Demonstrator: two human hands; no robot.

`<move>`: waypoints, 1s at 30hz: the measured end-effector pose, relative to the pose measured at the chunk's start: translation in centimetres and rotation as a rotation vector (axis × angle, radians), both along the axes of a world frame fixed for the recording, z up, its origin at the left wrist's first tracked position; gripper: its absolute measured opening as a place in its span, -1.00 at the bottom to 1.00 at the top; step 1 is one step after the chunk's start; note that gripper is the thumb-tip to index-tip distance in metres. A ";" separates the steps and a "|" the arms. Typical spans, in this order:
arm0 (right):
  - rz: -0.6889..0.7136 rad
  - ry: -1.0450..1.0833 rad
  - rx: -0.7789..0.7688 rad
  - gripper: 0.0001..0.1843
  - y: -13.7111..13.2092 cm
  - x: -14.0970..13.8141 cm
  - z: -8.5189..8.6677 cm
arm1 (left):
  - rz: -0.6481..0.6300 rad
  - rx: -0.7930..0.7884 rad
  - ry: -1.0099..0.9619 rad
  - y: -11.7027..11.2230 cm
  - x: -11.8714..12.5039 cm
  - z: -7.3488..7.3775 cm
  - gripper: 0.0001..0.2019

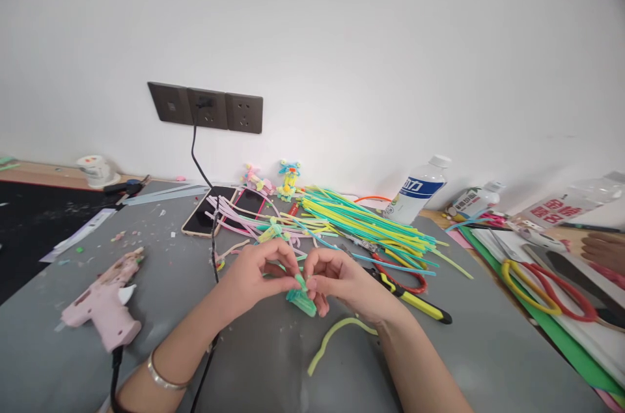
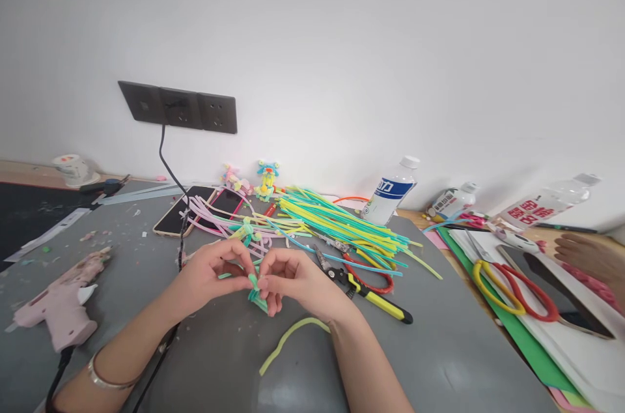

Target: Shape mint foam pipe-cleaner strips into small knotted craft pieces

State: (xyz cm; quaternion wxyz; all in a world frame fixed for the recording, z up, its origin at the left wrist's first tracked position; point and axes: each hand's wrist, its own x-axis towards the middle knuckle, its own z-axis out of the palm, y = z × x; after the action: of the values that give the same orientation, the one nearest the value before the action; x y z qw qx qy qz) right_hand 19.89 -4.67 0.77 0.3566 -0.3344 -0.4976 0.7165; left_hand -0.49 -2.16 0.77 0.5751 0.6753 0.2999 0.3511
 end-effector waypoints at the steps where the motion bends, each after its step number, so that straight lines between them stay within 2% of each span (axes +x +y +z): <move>1: -0.026 0.014 0.017 -0.74 0.0 -0.1 0.0 | 0.032 -0.040 -0.037 0.1 0.1 0.0 -0.87; 5: -0.101 0.057 0.086 -0.75 0.1 -0.7 -0.2 | 0.096 -0.177 -0.153 0.3 0.6 -0.2 -0.91; 9: -0.192 0.033 0.168 -0.76 0.1 -1.4 -0.5 | 0.165 -0.215 -0.198 0.4 0.8 -0.4 -0.94; 13: -0.298 -0.020 0.247 -0.72 0.1 -2.0 -0.8 | 0.212 -0.127 -0.168 0.4 0.8 -0.7 -0.95; 17: -0.354 -0.054 0.286 -0.68 0.2 -2.1 -0.9 | 0.215 -0.011 -0.114 0.3 0.9 -1.0 -0.83; 22: -0.373 -0.102 0.309 -0.70 0.3 -2.1 -0.9 | 0.257 0.175 -0.074 0.4 0.8 -1.4 -0.82; 30: -0.339 -0.121 0.282 -0.72 0.5 -1.8 -0.4 | 0.258 0.311 -0.056 0.9 0.3 -1.9 -0.85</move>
State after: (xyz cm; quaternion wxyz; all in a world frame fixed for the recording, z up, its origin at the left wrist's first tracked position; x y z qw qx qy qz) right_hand 18.05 -4.17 0.32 0.4846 -0.4026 -0.5501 0.5482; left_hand -0.23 -1.30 -1.11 0.4223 0.7020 0.3099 0.4825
